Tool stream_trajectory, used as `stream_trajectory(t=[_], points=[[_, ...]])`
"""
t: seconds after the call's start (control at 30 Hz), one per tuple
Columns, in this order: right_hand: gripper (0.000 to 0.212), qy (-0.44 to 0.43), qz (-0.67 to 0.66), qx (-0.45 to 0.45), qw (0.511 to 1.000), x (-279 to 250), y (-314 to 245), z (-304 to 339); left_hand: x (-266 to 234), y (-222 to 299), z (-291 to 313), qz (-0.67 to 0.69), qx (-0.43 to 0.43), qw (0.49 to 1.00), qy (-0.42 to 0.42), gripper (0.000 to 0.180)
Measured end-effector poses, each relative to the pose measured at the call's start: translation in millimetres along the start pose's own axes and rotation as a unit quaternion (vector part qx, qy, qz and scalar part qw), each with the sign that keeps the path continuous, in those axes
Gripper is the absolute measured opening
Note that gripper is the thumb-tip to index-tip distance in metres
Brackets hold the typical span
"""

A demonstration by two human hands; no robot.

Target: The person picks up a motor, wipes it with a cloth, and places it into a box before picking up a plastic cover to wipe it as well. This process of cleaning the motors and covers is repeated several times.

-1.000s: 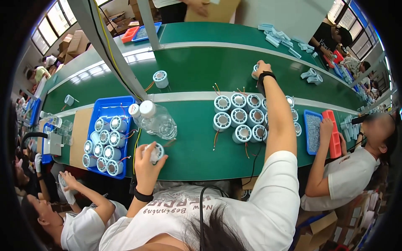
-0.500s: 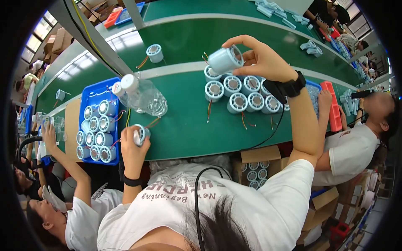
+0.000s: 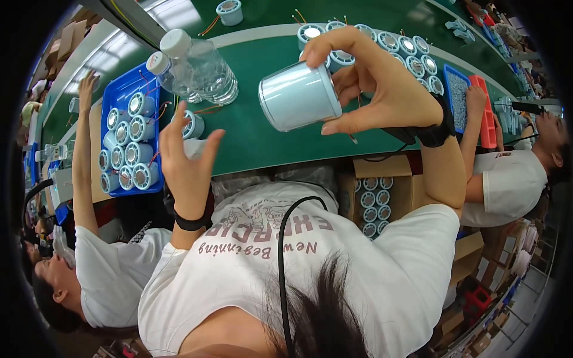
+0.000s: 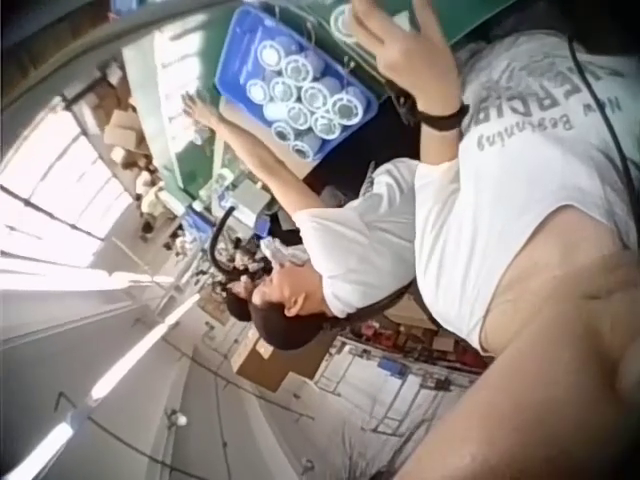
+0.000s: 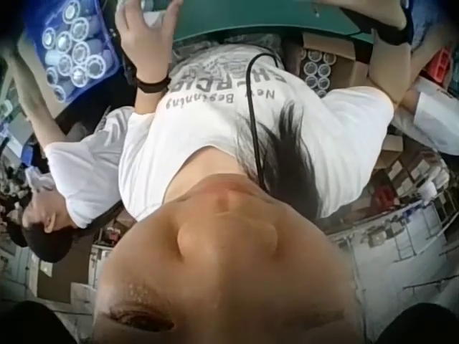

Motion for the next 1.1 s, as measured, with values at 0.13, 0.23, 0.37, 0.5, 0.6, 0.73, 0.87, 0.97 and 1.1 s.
stream_trajectory(t=[0.13, 0.23, 0.37, 0.5, 0.6, 0.73, 0.87, 0.97, 1.1], points=[[0.065, 0.001, -0.035, 0.142, 0.989, 19.1, -1.2, -2.5, 8.1, 27.5, 0.6, 0.343, -0.074, 0.908, -0.228, 0.064], [0.071, -0.011, -0.014, 0.193, 0.981, 32.7, -0.8, -3.1, 29.8, 39.3, 6.3, 0.66, -0.255, 0.588, -0.392, 0.057], [0.081, -0.013, 0.022, 0.196, 0.98, 38.9, -2.1, 0.0, 28.9, 50.9, 1.4, 0.628, -0.262, 0.602, -0.418, 0.058], [0.087, 0.005, 0.019, 0.219, 0.976, 34.8, -9.1, 3.3, 33.9, 48.6, 2.5, 0.654, -0.217, 0.57, -0.448, 0.054], [0.091, -0.01, 0.036, 0.245, 0.969, 35.1, -11.6, 4.7, 32.6, 41.9, 3.8, 0.64, -0.187, 0.607, -0.433, 0.05], [0.093, 0.033, 0.045, 0.165, 0.985, 34.7, -11.4, 5.4, 31.8, 52.6, -0.3, 0.566, -0.083, 0.777, -0.263, 0.045], [0.092, 0.107, -0.01, 0.16, 0.981, 34.4, -11.3, 15.8, 23.9, 49.6, -7.7, 0.413, 0.12, 0.897, -0.1, 0.048], [0.086, 0.046, 0.023, 0.145, 0.988, 46.9, -11.0, 23.0, 26.7, 54.4, -7.1, 0.343, 0.241, 0.906, -0.055, 0.049], [0.067, 0.131, 0.151, 0.138, 0.97, 51.3, -25.9, 49.7, 37.8, 63.6, -0.5, 0.346, 0.276, 0.894, -0.071, 0.05]])
Point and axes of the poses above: each hand's wrist, its own z-axis away from the middle knuckle, its own x-axis out of the palm, y = z × x, the point moved 3 cm from there along -z, towards the middle knuckle, and after that the axes turned 6 degrees about -x, right-handed, at the moved point
